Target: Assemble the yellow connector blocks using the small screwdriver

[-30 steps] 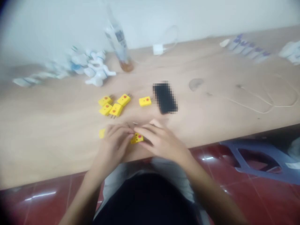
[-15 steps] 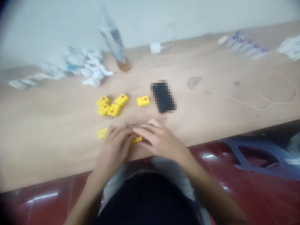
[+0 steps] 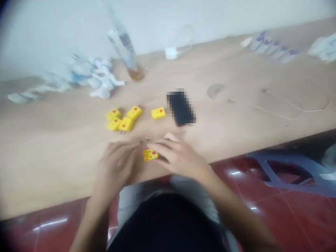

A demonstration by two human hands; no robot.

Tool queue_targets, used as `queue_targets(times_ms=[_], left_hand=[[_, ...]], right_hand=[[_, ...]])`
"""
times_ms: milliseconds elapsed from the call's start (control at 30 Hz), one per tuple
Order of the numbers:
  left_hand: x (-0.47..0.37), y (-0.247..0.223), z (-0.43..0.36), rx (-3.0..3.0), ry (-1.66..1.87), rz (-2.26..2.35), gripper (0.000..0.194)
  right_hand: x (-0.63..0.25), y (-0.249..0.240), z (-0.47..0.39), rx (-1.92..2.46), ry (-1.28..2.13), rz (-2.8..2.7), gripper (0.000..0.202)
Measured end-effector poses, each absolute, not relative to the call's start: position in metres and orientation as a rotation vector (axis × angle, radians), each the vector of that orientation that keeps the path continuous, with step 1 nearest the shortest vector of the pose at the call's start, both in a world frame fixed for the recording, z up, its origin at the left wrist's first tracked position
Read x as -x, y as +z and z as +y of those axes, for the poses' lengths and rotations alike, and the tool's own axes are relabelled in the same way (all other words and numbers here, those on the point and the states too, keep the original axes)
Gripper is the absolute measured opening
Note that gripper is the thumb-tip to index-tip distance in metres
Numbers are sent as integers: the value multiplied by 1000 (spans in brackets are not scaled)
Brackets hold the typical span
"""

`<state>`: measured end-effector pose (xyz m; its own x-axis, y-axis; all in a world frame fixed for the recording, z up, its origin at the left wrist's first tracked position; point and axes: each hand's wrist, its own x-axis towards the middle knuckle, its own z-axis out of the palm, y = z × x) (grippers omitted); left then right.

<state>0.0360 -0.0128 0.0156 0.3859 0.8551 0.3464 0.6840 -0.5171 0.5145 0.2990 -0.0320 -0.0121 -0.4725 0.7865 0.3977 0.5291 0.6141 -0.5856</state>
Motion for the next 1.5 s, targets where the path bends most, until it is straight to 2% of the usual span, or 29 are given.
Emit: queue_targets(times_ms=[133, 400, 700, 1200, 1500], left_hand=[[-17, 13, -8, -2399, 826, 1471, 12], [-29, -1, 2, -2467, 823, 1336, 18], [-37, 0, 9, -2442, 843, 1320, 18], [-29, 1, 5, -2453, 819, 1335, 13], [-51, -9, 19, -2412, 873, 1294, 13]], right_hand=[[-299, -12, -32, 1029, 539, -2181, 53], [-300, -14, -33, 1060, 557, -2168, 63], [-299, -11, -32, 1051, 550, -2175, 52], [-300, -10, -32, 1067, 571, -2154, 55], [-300, -11, -33, 1087, 556, -2152, 47]])
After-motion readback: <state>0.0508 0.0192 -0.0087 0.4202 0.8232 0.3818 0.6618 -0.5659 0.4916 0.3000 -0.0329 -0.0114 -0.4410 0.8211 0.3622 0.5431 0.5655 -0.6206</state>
